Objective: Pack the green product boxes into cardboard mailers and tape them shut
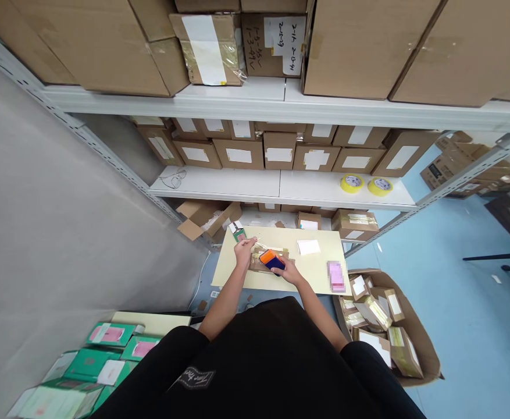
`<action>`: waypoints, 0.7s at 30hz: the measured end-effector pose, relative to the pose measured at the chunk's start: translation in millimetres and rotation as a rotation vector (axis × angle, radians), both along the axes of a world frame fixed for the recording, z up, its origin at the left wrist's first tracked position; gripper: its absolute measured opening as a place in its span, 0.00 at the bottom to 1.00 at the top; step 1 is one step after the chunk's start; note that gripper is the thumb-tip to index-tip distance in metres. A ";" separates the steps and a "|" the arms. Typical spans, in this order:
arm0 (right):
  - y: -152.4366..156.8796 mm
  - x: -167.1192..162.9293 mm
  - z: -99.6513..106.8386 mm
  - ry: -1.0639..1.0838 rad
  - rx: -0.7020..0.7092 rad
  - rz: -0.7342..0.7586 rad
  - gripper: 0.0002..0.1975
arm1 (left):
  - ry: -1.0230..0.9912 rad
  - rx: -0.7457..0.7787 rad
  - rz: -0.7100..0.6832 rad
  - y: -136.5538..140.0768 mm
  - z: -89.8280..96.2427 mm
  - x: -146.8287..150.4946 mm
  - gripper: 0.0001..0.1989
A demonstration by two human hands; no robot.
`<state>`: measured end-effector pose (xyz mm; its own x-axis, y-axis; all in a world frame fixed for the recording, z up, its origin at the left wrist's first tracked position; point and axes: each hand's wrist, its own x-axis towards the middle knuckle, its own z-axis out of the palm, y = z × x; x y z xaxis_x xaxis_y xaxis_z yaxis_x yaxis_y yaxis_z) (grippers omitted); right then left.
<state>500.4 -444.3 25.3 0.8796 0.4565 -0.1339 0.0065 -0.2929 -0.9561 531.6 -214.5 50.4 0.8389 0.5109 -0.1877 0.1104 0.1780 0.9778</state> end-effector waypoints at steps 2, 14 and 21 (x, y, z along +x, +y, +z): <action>0.9 -1.4 2.6 -0.005 0.009 -0.003 0.25 | -0.004 -0.030 -0.009 3.5 1.4 0.4 0.17; -11.4 2.2 26.0 -0.080 -0.141 -0.003 0.27 | -0.108 -0.220 -0.071 17.8 19.9 -3.8 0.31; 4.4 4.6 46.0 -0.087 -0.257 -0.122 0.26 | -0.154 -0.062 0.089 12.3 18.2 -7.6 0.20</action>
